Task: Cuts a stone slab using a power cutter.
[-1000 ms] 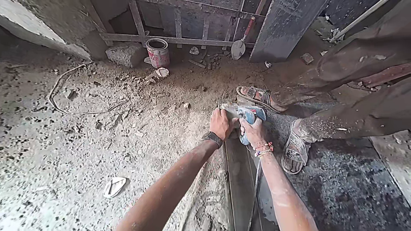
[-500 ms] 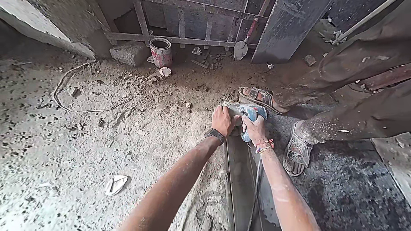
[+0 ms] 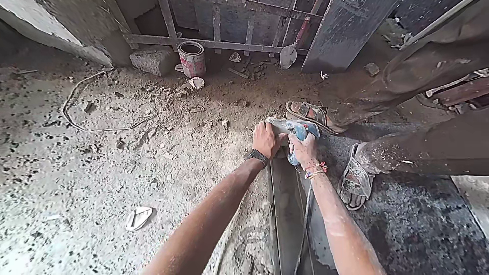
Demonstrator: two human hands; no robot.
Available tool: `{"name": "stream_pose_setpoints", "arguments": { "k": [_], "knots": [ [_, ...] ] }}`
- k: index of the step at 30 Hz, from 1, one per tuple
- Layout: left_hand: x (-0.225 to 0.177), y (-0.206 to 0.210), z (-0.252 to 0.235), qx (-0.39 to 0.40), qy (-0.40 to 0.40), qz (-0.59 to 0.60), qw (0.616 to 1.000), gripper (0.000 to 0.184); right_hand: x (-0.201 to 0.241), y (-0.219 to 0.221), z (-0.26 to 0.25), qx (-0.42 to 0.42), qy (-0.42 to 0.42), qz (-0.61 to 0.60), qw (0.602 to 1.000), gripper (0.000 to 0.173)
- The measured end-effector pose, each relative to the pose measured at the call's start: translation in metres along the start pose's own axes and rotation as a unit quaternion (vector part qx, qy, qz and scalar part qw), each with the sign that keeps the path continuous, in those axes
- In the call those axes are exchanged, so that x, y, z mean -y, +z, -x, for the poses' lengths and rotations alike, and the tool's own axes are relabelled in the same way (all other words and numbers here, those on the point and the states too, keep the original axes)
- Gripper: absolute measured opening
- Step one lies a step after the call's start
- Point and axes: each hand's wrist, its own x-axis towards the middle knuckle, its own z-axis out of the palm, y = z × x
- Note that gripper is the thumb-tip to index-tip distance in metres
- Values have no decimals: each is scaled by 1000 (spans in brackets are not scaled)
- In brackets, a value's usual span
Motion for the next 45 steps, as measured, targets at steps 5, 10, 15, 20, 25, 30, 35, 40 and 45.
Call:
{"name": "stream_pose_setpoints", "arguments": {
  "k": [5, 10, 15, 20, 25, 30, 35, 40, 45],
  "knots": [
    [0, 0, -3, -3, -2, -5, 1000, 74, 0, 1, -3, 1, -13, -3, 1000, 18],
    [2, 2, -5, -12, 7, -4, 1000, 74, 1, 2, -5, -1, -13, 1, 1000, 14],
    [3, 1, -6, -20, 14, -2, 1000, 74, 5, 1, -6, 3, -7, 20, 1000, 17],
    [7, 7, -8, -55, 36, 1, 998, 73, 4, 0, -8, 10, -13, 30, 999, 18],
    [12, 14, -9, -79, 46, -3, 996, 73, 4, 0, -10, 15, -23, 31, 999, 16],
    [12, 11, -12, -74, 47, 10, 996, 74, 3, 0, -11, 18, -21, 23, 999, 16],
    [15, 15, -13, -84, 54, 7, 995, 75, 1, -2, -12, 29, -23, 34, 999, 20],
    [13, 13, -15, -75, 43, 1, 996, 75, 1, -4, -12, 39, -25, 40, 998, 24],
    [3, -3, -20, -17, 14, 0, 1000, 76, 2, -5, -12, 34, -30, 63, 997, 24]
  ]
}}
